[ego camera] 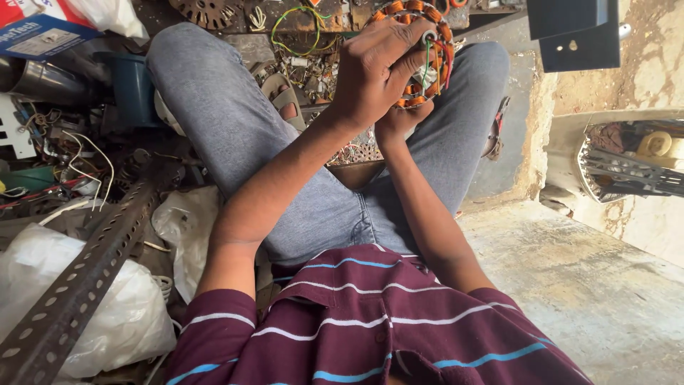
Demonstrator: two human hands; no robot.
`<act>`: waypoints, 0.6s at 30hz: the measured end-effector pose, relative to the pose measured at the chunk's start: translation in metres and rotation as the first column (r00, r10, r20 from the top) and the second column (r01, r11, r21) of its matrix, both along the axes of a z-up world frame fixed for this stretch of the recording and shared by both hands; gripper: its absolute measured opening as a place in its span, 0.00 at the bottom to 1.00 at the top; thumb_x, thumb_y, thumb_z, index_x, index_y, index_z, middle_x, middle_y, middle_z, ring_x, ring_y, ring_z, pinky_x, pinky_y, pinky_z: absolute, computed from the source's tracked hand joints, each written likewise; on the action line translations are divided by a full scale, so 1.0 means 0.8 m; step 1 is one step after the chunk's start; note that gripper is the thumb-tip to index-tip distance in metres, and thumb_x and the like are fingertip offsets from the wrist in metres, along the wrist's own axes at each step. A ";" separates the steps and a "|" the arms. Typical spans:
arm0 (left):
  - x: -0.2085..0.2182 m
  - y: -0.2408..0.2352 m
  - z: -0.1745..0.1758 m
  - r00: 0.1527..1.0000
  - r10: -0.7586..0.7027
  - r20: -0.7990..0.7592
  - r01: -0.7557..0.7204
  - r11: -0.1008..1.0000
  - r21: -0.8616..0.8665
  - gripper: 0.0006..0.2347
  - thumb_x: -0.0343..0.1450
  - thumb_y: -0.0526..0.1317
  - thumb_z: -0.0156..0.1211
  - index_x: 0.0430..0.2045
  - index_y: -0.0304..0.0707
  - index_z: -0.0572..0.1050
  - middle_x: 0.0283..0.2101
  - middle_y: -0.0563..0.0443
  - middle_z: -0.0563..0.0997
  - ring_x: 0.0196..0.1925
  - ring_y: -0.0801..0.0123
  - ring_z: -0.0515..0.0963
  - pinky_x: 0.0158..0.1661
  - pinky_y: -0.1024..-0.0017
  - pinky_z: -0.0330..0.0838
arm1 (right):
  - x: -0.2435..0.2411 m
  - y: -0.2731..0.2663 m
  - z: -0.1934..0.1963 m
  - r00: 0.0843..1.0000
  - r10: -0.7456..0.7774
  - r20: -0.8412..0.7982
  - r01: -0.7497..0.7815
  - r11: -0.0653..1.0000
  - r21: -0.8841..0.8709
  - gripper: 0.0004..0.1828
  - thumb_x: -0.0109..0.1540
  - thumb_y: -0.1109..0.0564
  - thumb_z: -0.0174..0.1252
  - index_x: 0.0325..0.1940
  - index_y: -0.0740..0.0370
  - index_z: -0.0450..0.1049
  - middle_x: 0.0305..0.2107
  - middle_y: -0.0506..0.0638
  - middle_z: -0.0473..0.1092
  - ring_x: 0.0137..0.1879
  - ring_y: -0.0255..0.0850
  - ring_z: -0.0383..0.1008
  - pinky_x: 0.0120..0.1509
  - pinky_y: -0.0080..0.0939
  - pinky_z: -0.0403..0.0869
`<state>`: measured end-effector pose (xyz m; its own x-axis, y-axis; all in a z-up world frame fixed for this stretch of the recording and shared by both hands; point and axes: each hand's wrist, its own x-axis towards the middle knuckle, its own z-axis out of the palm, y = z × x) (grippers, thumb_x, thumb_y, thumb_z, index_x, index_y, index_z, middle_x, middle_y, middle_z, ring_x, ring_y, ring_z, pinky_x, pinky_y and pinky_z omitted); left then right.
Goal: The person sits on the floor repairing a fan motor stator. They cut and strip wire ends with scissors, wind copper wire around the stator coils, tape the windings with white tape, and reposition the colored lead wires at the stator hub.
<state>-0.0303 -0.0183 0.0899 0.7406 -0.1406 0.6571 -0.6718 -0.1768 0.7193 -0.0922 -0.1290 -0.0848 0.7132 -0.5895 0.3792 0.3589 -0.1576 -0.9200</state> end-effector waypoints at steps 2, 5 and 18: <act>-0.001 0.004 0.004 0.999 -0.024 -0.032 0.024 1.000 -0.003 0.13 0.73 0.37 0.69 0.50 0.34 0.78 0.38 0.47 0.85 0.42 0.59 0.86 0.45 0.64 0.79 | -0.005 -0.007 0.017 1.000 0.011 0.021 -0.009 0.995 -0.102 0.11 0.62 0.64 0.65 0.46 0.65 0.71 0.38 0.46 0.74 0.42 0.33 0.75 0.47 0.35 0.75; 0.004 0.007 0.006 0.999 -0.024 -0.032 0.023 1.000 -0.019 0.13 0.74 0.37 0.69 0.51 0.35 0.78 0.39 0.47 0.85 0.43 0.59 0.86 0.44 0.65 0.79 | -0.004 -0.013 0.047 0.998 0.016 0.069 0.005 0.957 -0.290 0.04 0.62 0.64 0.64 0.38 0.67 0.76 0.31 0.48 0.76 0.37 0.34 0.75 0.44 0.36 0.73; 0.017 0.028 -0.009 0.860 -0.340 -0.382 0.145 0.878 -0.456 0.10 0.76 0.36 0.69 0.48 0.31 0.80 0.39 0.50 0.88 0.38 0.76 0.87 0.40 0.75 0.82 | -0.012 -0.067 0.083 0.993 0.089 0.072 -0.018 0.746 -0.665 0.04 0.53 0.69 0.60 0.30 0.67 0.73 0.22 0.56 0.68 0.28 0.46 0.72 0.35 0.43 0.68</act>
<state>-0.0165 0.0037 0.0825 0.9382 -0.1541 0.3099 -0.2505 0.3153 0.9153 -0.1021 -0.1829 -0.0183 0.6765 -0.1263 0.7255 0.4636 -0.6925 -0.5528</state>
